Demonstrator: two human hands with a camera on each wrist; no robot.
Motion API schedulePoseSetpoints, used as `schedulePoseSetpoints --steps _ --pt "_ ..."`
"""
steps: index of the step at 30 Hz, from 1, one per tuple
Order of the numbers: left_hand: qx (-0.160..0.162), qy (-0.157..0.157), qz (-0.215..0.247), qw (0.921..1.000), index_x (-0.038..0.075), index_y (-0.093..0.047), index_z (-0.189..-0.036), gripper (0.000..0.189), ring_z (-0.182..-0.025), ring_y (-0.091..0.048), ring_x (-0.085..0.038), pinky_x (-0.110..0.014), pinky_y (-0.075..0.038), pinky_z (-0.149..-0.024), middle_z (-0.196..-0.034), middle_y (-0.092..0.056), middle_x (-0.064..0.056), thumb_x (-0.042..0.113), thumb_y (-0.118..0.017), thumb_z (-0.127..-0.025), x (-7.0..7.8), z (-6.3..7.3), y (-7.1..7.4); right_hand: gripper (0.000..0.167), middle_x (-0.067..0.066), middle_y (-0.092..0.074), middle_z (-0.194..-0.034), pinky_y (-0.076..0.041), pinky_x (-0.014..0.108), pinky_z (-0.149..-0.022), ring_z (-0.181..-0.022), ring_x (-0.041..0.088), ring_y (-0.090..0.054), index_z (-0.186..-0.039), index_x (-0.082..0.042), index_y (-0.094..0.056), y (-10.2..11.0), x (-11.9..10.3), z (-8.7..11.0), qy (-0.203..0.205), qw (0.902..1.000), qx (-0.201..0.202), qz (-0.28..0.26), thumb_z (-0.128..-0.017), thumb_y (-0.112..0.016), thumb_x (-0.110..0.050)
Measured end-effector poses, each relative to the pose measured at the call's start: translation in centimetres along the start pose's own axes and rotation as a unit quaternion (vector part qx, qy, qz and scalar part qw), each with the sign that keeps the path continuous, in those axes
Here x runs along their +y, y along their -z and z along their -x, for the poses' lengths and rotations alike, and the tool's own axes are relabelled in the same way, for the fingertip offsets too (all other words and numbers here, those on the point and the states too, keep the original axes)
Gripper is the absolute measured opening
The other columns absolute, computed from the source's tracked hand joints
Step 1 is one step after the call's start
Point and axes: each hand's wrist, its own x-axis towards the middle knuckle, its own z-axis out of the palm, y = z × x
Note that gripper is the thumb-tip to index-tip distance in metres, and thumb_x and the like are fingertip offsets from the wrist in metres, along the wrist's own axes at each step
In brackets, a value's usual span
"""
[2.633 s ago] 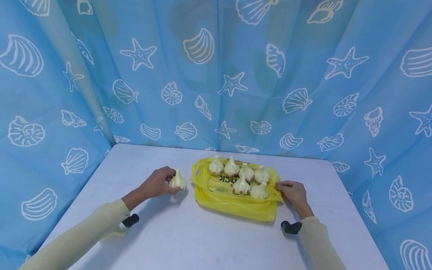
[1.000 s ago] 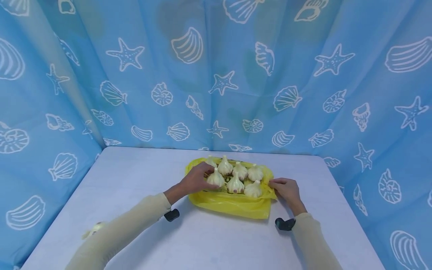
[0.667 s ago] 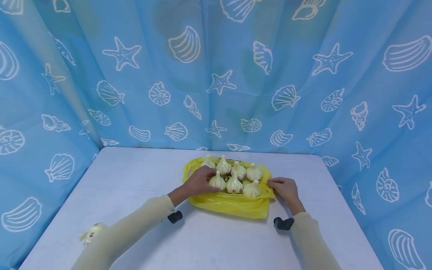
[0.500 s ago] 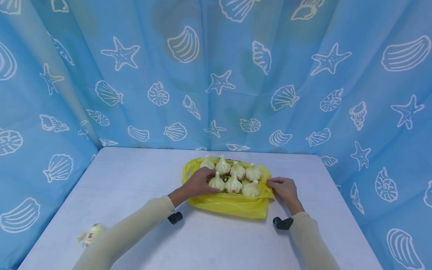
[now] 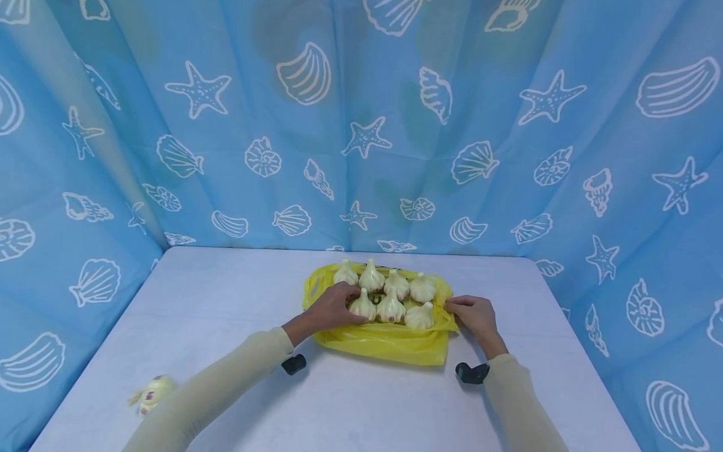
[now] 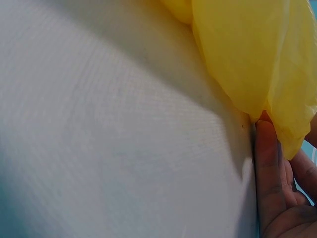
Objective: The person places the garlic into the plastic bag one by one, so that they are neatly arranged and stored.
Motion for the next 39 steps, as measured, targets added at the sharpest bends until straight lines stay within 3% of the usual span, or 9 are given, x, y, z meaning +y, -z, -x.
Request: schedulePoseSetpoints --steps 8,14,22,34,39 --pt "0.005 -0.010 0.007 0.9999 0.007 -0.066 -0.113 0.051 -0.092 -0.055 -0.017 -0.029 -0.048 -0.083 -0.104 -0.061 0.000 0.038 -0.083 -0.077 -0.3 -0.2 -0.2 0.047 0.021 -0.056 -0.129 -0.048 0.042 -0.096 -0.109 0.032 -0.052 -0.121 0.000 -0.065 0.3 -0.3 0.2 0.003 1.0000 -0.003 0.001 -0.091 -0.068 -0.036" --pt "0.003 -0.010 0.007 0.9999 0.006 -0.065 -0.116 0.054 -0.094 -0.055 -0.016 -0.030 -0.048 -0.085 -0.107 -0.061 -0.001 0.038 -0.083 -0.077 -0.3 -0.2 -0.2 0.048 0.022 -0.057 -0.127 -0.049 0.039 -0.092 -0.107 0.031 -0.053 -0.120 0.001 -0.066 0.3 -0.5 0.4 0.004 1.0000 -0.004 -0.001 -0.090 -0.069 -0.037" --pt "-0.010 -0.007 0.009 0.9999 0.009 -0.063 -0.112 0.053 -0.089 -0.051 -0.017 -0.028 -0.046 -0.079 -0.099 -0.057 0.003 0.041 -0.083 -0.076 -0.2 -0.3 0.0 0.048 0.021 -0.056 -0.129 -0.047 0.042 -0.096 -0.109 0.031 -0.052 -0.121 -0.001 -0.066 0.5 -0.6 0.2 -0.004 1.0000 -0.005 -0.003 -0.091 -0.068 -0.038" --pt "-0.025 0.009 -0.005 0.9996 0.009 -0.060 -0.123 0.062 -0.097 -0.053 -0.017 -0.029 -0.047 -0.087 -0.110 -0.058 0.001 0.042 -0.083 -0.076 0.3 -0.1 0.1 0.050 0.021 -0.056 -0.130 -0.046 0.044 -0.097 -0.110 0.033 -0.051 -0.122 -0.001 -0.065 0.5 -0.1 0.1 -0.004 1.0000 -0.006 -0.003 -0.090 -0.068 -0.039" --pt "-0.026 0.010 0.002 0.9996 0.008 -0.059 -0.125 0.064 -0.100 -0.054 -0.018 -0.029 -0.048 -0.089 -0.114 -0.059 -0.002 0.041 -0.083 -0.076 0.4 0.1 0.9 0.049 0.021 -0.057 -0.128 -0.049 0.042 -0.095 -0.108 0.031 -0.053 -0.121 -0.001 -0.066 0.3 0.0 0.2 0.000 1.0000 -0.005 -0.005 -0.089 -0.070 -0.038"
